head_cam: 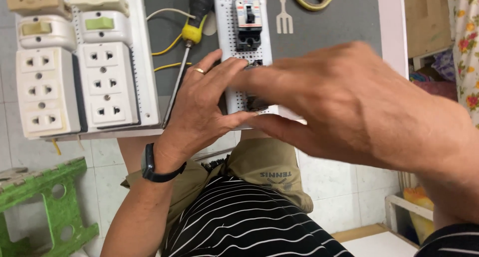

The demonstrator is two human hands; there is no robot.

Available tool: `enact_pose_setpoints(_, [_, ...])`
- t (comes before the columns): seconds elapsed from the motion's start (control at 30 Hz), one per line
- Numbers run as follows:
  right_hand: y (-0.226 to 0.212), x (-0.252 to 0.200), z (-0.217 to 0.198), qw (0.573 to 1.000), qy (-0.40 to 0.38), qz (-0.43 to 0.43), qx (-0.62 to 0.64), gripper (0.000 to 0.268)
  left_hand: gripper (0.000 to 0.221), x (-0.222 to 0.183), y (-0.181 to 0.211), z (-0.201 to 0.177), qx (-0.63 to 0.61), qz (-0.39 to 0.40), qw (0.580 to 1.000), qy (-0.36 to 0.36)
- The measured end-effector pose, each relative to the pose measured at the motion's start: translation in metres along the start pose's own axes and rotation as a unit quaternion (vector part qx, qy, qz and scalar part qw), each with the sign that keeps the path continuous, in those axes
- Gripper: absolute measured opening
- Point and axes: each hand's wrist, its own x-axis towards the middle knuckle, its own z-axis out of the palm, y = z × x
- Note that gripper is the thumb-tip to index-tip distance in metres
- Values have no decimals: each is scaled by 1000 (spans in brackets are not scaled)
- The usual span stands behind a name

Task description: Attaching and securing electrical components like circuit breakers to a mounting board using a screwdriver.

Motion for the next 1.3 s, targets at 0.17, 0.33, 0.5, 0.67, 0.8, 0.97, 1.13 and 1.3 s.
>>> enact_pose_setpoints(0.17, [4, -11, 11, 996, 13, 14, -85, 15, 84, -2, -5, 1, -3, 2, 1000, 2])
enact_pose_setpoints(0.33, [0, -6, 5, 1000, -12, -11, 5, 33, 87, -3, -6, 0, -12, 7, 1000, 13])
enact_pose_setpoints(0.5, [5, -9, 14, 997, 54, -35, -45, 16, 90, -4, -5, 0, -15, 9, 1000, 14])
enact_pose_setpoints(0.67, [2, -5, 11, 997, 28, -19, -67, 30, 88, -4, -5, -1, -15, 9, 1000, 13])
enact_pose_setpoints(0.8, [-1, -4, 13, 997, 49, -3, -53, 18, 85, -4, -4, -2, -19, 1, 1000, 0])
enact_pose_setpoints(0.97, [2, -6, 14, 993, 44, 10, -107, 20, 87, -5, -5, 0, -15, -1, 1000, 0])
enact_pose_setpoints(1.13, [6, -5, 20, 997, 38, -48, -56, 32, 88, -3, -5, -2, -12, 5, 1000, 3])
enact_pose_setpoints(1.3, [7, -4, 19, 992, 50, -25, -110, 35, 105, -7, -9, 4, -12, 8, 1000, 16])
